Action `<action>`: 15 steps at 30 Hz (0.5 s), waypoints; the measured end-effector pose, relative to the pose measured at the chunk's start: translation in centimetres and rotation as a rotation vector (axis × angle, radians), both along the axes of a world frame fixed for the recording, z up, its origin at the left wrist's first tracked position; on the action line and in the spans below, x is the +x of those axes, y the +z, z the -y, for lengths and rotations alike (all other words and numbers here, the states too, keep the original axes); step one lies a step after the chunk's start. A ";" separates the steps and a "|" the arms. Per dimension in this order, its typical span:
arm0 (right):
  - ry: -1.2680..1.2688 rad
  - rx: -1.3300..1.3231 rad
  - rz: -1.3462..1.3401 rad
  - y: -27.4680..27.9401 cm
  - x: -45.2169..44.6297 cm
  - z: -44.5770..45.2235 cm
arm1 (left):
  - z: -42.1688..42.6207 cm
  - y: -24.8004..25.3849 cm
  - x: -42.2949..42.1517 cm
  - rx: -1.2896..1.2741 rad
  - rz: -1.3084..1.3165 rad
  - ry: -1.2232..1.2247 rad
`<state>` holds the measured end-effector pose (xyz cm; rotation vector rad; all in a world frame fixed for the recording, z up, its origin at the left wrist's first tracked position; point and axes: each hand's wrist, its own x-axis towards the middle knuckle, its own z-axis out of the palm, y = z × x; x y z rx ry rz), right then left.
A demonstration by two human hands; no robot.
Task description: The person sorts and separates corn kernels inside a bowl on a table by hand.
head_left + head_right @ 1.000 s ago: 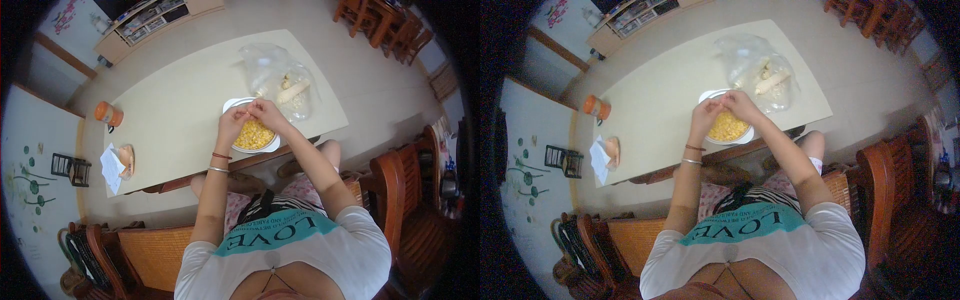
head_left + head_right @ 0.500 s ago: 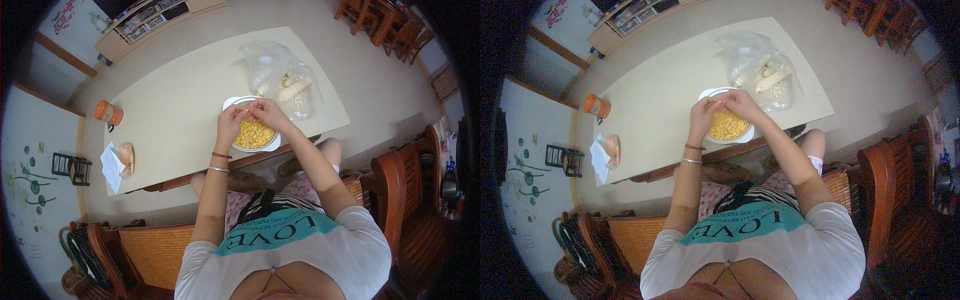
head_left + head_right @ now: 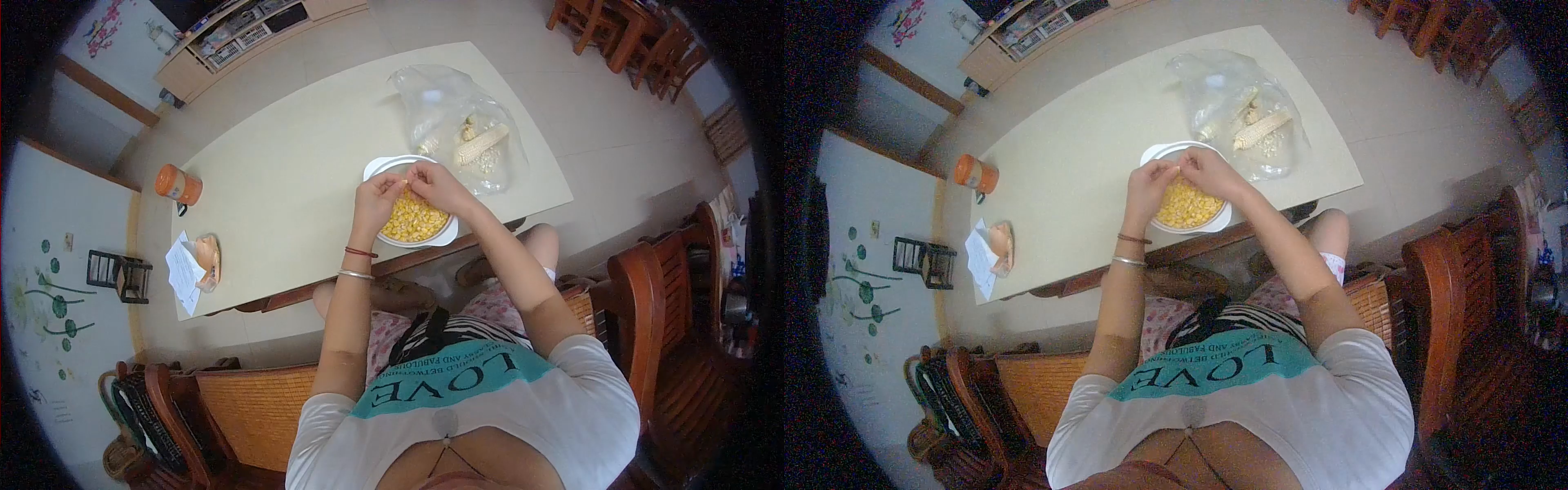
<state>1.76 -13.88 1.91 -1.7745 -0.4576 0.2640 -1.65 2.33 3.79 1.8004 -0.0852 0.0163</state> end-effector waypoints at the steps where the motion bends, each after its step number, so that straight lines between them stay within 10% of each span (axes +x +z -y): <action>1: 0.005 0.010 -0.011 0.1 0.0 0.0 | 0.0 -0.2 0.1 -0.010 0.002 -0.004; 15: -0.022 0.122 -0.125 -0.4 0.2 -0.2 | 0.1 -0.4 0.1 -0.015 0.020 0.000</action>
